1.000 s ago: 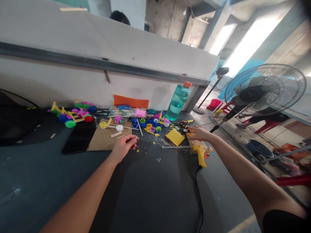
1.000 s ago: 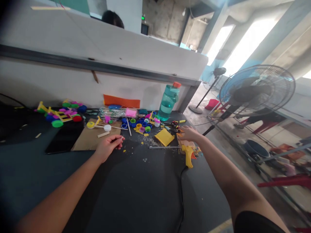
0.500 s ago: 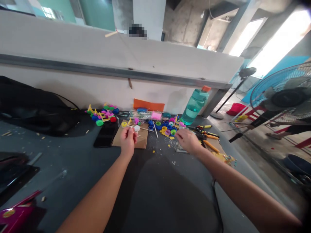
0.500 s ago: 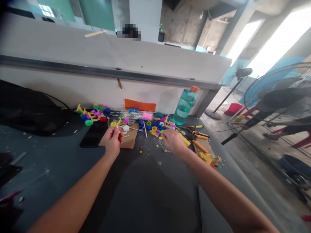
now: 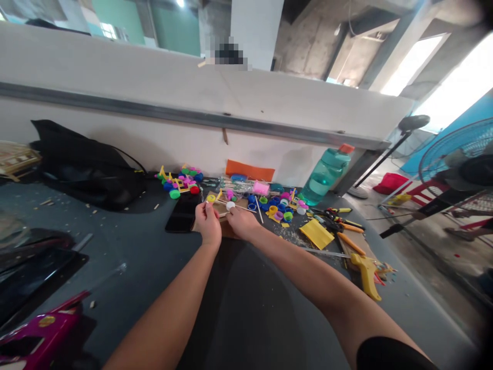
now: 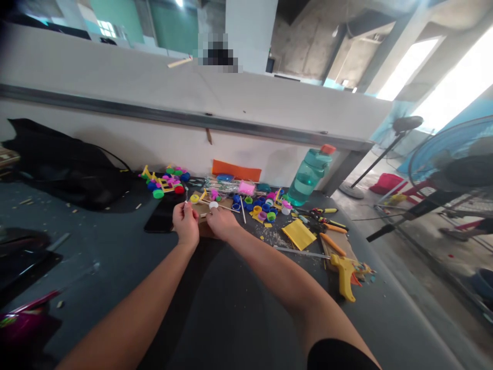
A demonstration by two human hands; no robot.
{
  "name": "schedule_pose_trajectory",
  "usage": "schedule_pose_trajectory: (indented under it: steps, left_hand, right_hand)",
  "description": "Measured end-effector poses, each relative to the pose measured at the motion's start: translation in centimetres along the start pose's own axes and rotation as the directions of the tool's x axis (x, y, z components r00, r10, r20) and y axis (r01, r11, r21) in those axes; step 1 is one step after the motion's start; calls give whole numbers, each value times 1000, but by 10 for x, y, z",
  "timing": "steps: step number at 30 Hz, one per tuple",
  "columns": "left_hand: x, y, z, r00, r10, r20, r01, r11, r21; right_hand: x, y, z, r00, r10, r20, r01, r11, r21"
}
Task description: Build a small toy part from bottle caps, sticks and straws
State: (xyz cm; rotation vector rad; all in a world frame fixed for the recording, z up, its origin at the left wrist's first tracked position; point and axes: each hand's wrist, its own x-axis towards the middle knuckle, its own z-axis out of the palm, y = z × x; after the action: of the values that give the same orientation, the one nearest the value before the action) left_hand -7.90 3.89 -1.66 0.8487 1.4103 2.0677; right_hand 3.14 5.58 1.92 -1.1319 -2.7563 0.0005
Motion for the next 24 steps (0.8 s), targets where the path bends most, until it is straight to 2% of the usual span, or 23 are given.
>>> schedule_pose_trajectory:
  steps: [3,6,8,9,10,12,13,15,16,18,19,21,22,24]
  left_hand:
    - [0,0,-1,1000,16,7,-16,999,41]
    - [0,2,-3,1000,14,6,-15,997,70]
    - [-2,5,-3,998,53,27,-56,992,117]
    - [-4,6,-2,995,84,55,-91,986,140]
    - [-8,8,-1,989,115,98,-129,980,153]
    - [-20,12,5,963,142,230,-179,973,146]
    - [-28,15,10,940,132,314,-181,974,133]
    - [-49,20,21,870,57,490,-125,986,107]
    - [-60,22,27,820,11,573,-80,992,95]
    - [-81,25,39,690,-113,715,42,992,117]
    - [-91,26,44,629,-175,757,104,985,141]
    - [-107,27,53,536,-300,789,205,953,223]
    - [-113,28,56,499,-365,786,256,929,269]
    - [-121,29,60,465,-462,755,345,880,326]
  right_hand:
    - [-9,3,-12,1000,8,-20,-8,1000,-6]
    - [-43,21,-31,990,92,-109,-88,995,39]
    - [-76,40,-41,936,260,-239,-185,937,297]
    - [-94,50,-44,892,366,-264,-228,870,437]
    - [-110,59,-46,840,491,-232,-278,756,592]
    - [-138,71,-45,745,666,-52,-329,434,839]
    - [-148,75,-43,718,696,0,-327,338,882]
    - [-160,77,-38,706,706,51,-288,220,932]
    - [-163,77,-36,712,700,59,-255,179,950]
    - [-166,75,-31,730,676,101,-180,48,982]
    - [-166,73,-29,741,661,120,-142,-20,990]
    - [-167,71,-26,750,646,142,-80,-125,989]
    - [-168,70,-25,751,643,153,-60,-164,985]
    - [-170,69,-23,750,637,176,-39,-222,974]
